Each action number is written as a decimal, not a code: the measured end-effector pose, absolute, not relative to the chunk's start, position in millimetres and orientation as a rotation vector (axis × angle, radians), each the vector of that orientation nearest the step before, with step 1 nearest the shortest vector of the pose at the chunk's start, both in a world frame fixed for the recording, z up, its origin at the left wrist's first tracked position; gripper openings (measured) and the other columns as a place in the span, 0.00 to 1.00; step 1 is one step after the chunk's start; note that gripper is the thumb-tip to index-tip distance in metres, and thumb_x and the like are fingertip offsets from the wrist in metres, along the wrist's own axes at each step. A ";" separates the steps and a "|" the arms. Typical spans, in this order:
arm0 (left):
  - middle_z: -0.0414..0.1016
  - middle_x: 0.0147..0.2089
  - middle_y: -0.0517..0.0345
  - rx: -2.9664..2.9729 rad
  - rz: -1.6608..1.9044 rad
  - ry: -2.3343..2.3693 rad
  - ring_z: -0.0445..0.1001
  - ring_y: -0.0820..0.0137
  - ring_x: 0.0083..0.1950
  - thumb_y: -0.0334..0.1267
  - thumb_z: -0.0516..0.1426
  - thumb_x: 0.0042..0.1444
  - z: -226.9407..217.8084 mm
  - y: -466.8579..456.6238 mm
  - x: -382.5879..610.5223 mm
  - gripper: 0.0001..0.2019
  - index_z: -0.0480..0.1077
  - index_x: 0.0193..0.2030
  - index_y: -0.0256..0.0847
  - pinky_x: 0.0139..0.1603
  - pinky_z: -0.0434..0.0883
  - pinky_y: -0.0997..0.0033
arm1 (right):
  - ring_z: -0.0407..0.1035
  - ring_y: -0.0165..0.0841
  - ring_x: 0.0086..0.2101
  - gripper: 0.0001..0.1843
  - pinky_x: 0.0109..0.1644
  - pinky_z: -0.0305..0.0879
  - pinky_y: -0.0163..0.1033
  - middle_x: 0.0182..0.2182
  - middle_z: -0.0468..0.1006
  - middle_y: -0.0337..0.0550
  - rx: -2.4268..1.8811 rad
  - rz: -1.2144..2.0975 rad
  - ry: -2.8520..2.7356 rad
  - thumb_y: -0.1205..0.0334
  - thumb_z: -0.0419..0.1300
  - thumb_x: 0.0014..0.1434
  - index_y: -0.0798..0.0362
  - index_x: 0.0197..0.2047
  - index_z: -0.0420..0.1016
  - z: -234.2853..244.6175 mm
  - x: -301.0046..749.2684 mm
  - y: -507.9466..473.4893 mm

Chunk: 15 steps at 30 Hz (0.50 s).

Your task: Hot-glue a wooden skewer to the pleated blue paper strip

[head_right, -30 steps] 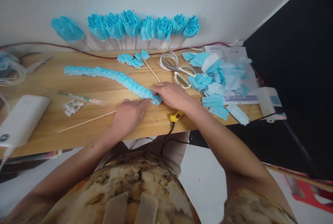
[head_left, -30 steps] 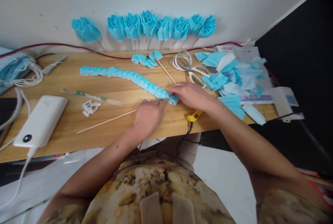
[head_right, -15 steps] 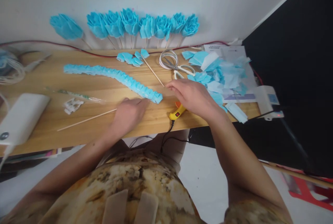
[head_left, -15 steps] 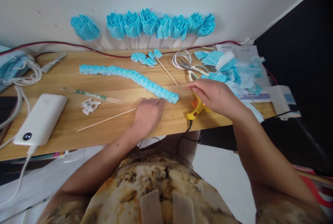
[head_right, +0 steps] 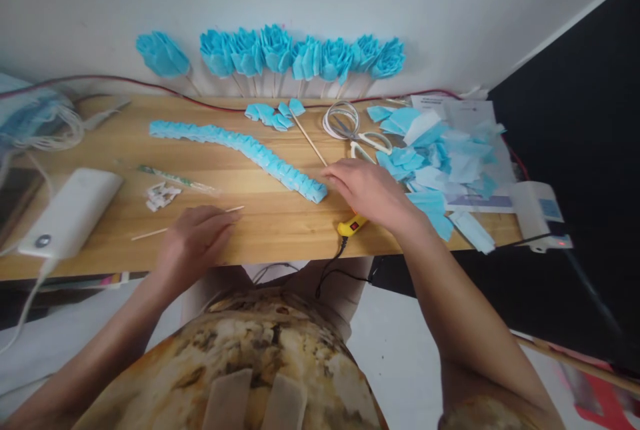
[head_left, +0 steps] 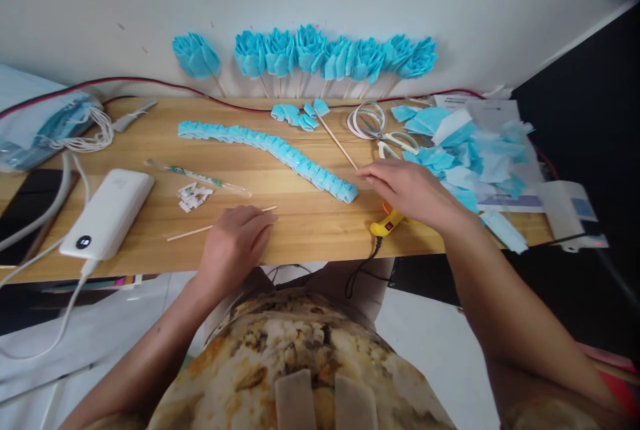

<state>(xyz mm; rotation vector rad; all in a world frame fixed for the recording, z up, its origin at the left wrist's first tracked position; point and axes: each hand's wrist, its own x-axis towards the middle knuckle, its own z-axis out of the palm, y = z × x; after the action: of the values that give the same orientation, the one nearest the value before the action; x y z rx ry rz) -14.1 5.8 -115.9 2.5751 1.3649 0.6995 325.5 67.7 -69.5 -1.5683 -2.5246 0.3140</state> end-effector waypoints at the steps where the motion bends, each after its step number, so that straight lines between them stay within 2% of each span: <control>1: 0.83 0.45 0.47 2.574 0.703 1.395 0.80 0.60 0.45 0.35 0.51 0.73 -114.3 3.6 -20.8 0.14 0.79 0.49 0.38 0.46 0.73 0.60 | 0.79 0.44 0.50 0.18 0.52 0.71 0.46 0.51 0.85 0.50 -1.566 0.321 -2.545 0.61 0.50 0.72 0.51 0.54 0.81 -70.8 320.6 74.1; 5: 0.83 0.44 0.48 2.575 0.661 1.454 0.80 0.61 0.44 0.38 0.49 0.73 -100.1 8.8 -41.5 0.16 0.80 0.49 0.40 0.46 0.72 0.61 | 0.80 0.45 0.48 0.18 0.49 0.71 0.46 0.50 0.86 0.51 -1.607 0.341 -2.622 0.61 0.51 0.72 0.52 0.53 0.83 -79.2 304.7 102.2; 8: 0.83 0.47 0.47 2.542 0.559 1.622 0.79 0.58 0.48 0.42 0.48 0.73 -80.8 37.1 -56.0 0.19 0.80 0.50 0.41 0.50 0.72 0.60 | 0.80 0.44 0.45 0.19 0.46 0.70 0.44 0.49 0.86 0.50 -1.617 0.314 -2.659 0.60 0.52 0.71 0.51 0.52 0.84 -88.6 299.7 119.0; 12: 0.79 0.58 0.45 2.352 0.197 2.028 0.75 0.55 0.59 0.40 0.49 0.70 -49.9 100.6 -79.1 0.19 0.78 0.57 0.39 0.61 0.67 0.60 | 0.80 0.43 0.43 0.18 0.42 0.68 0.42 0.45 0.87 0.48 -1.586 0.306 -2.726 0.59 0.53 0.70 0.49 0.49 0.85 -97.8 297.8 131.6; 15: 0.78 0.58 0.41 2.205 -0.008 2.222 0.72 0.54 0.60 0.35 0.46 0.70 -33.8 146.4 -99.2 0.22 0.77 0.58 0.33 0.61 0.65 0.58 | 0.80 0.43 0.41 0.17 0.39 0.67 0.42 0.43 0.87 0.46 -1.599 0.327 -2.738 0.57 0.54 0.69 0.48 0.46 0.85 -100.2 296.8 136.3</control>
<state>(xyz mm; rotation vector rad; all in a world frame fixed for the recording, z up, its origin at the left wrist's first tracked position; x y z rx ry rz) -99.2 146.4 -33.8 2.2047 2.2221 -0.0082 296.8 136.3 -100.2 -1.5992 -2.7385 0.3267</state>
